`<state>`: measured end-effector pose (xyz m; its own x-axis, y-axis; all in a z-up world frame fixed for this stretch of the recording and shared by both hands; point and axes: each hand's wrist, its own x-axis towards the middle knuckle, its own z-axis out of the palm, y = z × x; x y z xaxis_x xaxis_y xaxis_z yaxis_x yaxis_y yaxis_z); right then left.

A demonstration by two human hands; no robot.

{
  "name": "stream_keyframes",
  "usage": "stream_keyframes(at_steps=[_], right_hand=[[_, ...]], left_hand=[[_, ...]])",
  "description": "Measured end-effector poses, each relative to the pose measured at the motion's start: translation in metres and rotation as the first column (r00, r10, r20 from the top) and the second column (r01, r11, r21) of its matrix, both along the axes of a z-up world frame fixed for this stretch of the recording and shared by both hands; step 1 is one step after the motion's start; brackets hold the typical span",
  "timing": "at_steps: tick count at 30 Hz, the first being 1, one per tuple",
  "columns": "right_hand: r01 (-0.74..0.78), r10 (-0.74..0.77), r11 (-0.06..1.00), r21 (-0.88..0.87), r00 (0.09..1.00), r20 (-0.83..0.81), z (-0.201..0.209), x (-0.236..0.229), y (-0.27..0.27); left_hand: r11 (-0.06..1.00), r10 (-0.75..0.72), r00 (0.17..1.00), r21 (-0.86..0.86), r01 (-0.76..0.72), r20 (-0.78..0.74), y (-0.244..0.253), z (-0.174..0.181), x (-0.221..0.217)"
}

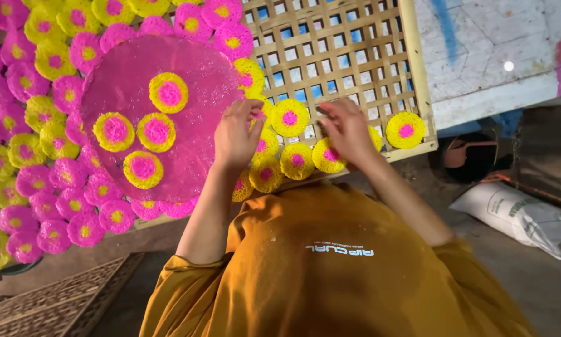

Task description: The person arranges pink and yellow flower-shaped dough pieces on wooden drying racks by hand, pressing them together.

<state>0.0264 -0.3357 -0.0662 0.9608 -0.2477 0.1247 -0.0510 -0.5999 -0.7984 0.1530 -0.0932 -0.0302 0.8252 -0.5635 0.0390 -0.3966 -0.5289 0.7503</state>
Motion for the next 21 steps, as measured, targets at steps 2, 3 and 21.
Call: stream_keyframes(at_steps=[2,3,21], right_hand=[[-0.074,0.096,0.981,-0.18,0.989,0.117,-0.002,0.023,0.015],[-0.083,0.132,0.953,-0.293,0.979,0.154,-0.003,0.033,0.021],[-0.16,0.234,0.941,0.297,0.944,-0.233,-0.005,0.037,0.034]], left_hand=[[0.999,0.034,0.999,0.002,-0.034,-0.004,0.007,-0.001,-0.001],[0.999,0.043,0.999,0.003,-0.043,-0.012,0.01,-0.003,-0.004],[0.921,0.357,0.899,0.066,-0.384,0.253,0.098,-0.015,0.022]])
